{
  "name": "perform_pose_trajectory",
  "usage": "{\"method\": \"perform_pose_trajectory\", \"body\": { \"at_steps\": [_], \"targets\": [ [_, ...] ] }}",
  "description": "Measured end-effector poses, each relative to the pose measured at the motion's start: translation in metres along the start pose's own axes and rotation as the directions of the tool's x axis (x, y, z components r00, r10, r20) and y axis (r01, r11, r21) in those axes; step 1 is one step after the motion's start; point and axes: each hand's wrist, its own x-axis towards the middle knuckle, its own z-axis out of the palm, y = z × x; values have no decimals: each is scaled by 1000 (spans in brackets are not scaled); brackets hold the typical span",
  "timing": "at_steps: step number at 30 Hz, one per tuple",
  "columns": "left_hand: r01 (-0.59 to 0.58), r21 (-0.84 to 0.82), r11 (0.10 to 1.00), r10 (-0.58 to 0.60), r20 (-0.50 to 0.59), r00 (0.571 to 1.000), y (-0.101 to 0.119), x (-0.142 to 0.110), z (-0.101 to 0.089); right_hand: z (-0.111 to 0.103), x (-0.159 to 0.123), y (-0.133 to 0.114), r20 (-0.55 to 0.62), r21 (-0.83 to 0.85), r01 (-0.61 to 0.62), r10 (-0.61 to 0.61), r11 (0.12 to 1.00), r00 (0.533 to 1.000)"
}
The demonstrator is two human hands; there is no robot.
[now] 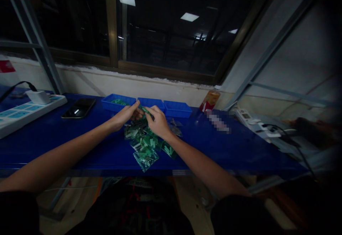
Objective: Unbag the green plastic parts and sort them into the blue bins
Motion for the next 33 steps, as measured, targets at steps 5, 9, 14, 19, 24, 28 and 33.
{"method": "perform_pose_trajectory", "body": {
  "at_steps": [5,9,14,19,24,28,33],
  "targets": [
    [63,-150,987,-54,63,997,0,-2,-2,0,0,7,-57,-132,32,-40,991,998],
    [9,-60,998,-7,40,999,0,-4,3,-2,0,10,-66,-180,48,-61,982,996],
    [-99,30,995,101,-84,991,-2,-2,2,-2,-1,1,-105,-195,46,-67,980,992],
    [-338,465,818,471,-204,858,-2,-2,-5,-1,5,-2,-94,56,-176,180,983,979],
    [-501,698,511,664,49,746,-4,-6,-2,0,7,0,199,504,-511,483,696,853],
    [-536,714,450,694,99,714,-7,-3,-3,-1,6,-2,251,643,-514,478,568,842],
    [-566,699,436,698,134,704,-6,-2,-5,2,6,1,207,691,-491,505,532,838]
  ]
}}
